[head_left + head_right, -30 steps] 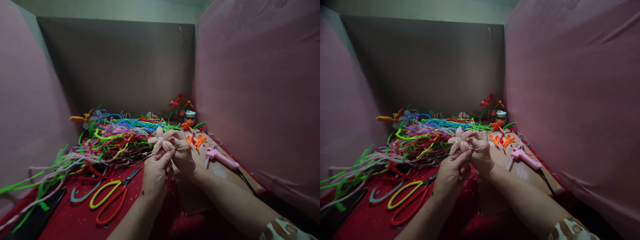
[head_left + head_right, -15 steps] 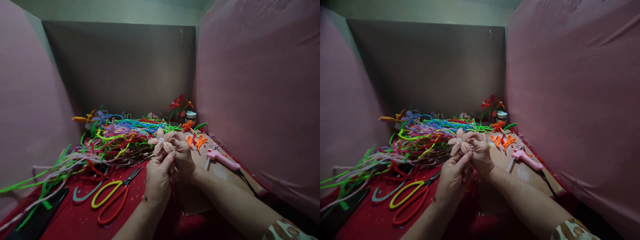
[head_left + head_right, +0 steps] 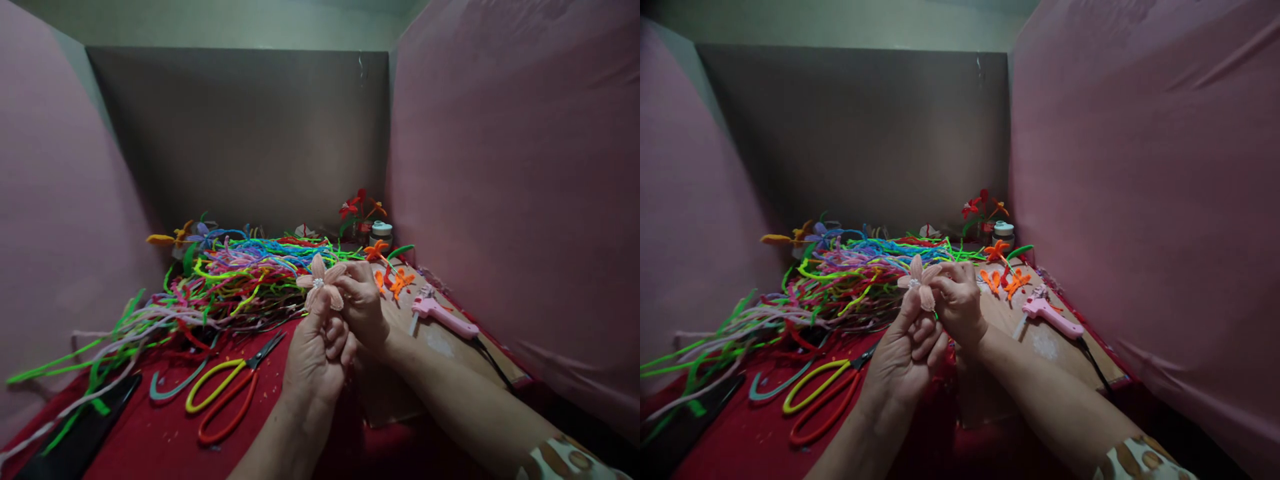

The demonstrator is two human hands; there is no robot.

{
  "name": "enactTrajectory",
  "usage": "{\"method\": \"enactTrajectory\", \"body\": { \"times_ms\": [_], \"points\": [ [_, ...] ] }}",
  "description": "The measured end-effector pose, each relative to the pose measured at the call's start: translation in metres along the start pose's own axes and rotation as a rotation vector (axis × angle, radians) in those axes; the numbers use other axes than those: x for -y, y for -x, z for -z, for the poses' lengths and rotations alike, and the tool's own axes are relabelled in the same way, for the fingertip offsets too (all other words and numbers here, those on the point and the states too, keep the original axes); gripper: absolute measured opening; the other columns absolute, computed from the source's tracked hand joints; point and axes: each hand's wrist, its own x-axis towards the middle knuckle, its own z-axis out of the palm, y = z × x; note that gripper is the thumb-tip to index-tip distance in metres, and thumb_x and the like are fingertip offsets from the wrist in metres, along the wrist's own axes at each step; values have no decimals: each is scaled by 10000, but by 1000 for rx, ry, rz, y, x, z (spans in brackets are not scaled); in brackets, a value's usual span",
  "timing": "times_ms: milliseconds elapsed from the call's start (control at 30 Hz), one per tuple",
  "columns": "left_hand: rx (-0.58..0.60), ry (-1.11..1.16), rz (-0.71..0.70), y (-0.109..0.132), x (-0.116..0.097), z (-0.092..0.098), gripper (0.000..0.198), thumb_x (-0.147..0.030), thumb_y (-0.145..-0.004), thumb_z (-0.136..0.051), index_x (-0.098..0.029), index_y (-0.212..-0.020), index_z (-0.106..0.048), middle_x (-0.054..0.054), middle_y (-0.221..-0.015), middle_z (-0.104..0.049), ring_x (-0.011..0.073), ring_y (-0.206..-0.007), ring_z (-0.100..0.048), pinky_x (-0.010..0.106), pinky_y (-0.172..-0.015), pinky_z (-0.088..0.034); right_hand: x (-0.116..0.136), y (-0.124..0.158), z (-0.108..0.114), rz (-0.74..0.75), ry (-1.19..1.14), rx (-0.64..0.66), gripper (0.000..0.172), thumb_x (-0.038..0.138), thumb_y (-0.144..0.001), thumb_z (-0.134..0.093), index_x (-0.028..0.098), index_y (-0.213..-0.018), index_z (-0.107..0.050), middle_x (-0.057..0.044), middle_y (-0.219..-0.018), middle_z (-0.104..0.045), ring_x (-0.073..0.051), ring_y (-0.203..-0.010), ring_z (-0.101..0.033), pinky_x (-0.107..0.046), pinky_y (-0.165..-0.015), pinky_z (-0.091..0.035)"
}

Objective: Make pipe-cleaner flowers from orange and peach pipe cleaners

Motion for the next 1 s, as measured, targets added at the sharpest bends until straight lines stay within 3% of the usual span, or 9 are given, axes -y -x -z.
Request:
{"method": "enactTrajectory", "body": {
  "times_ms": [133, 333, 1000],
  "points": [
    [-14, 23, 0, -3, 1, -2, 288, -265, -679, -740, -199, -672, -459, -135, -364, -268, 19, -253, -144, 125, -236, -186, 5, -3, 5, 120, 131, -23, 96, 203, -803, -608, 242, -740, -667, -48, -905, -621, -222, -908, -476, -384, -822, -409],
    [58, 4, -3, -1, -1, -3, 171, -103, -704, -621, -193, -685, -477, -130, -376, -299, 17, -255, -133, 122, -243, -204, 9, -5, 8, 171, 146, -13, 73, 212, -802, -609, 238, -765, -666, -48, -915, -626, -216, -905, -474, -379, -831, -412],
    [47, -123, -112, -1, 5, -3, 204, -134, -645, -614, -185, -642, -416, -122, -396, -332, 16, -282, -172, 129, -225, -253, -1, -2, 2, 150, 159, -36, 91, 259, -833, -582, 237, -800, -663, -45, -924, -605, -206, -905, -489, -372, -824, -428]
  ]
}}
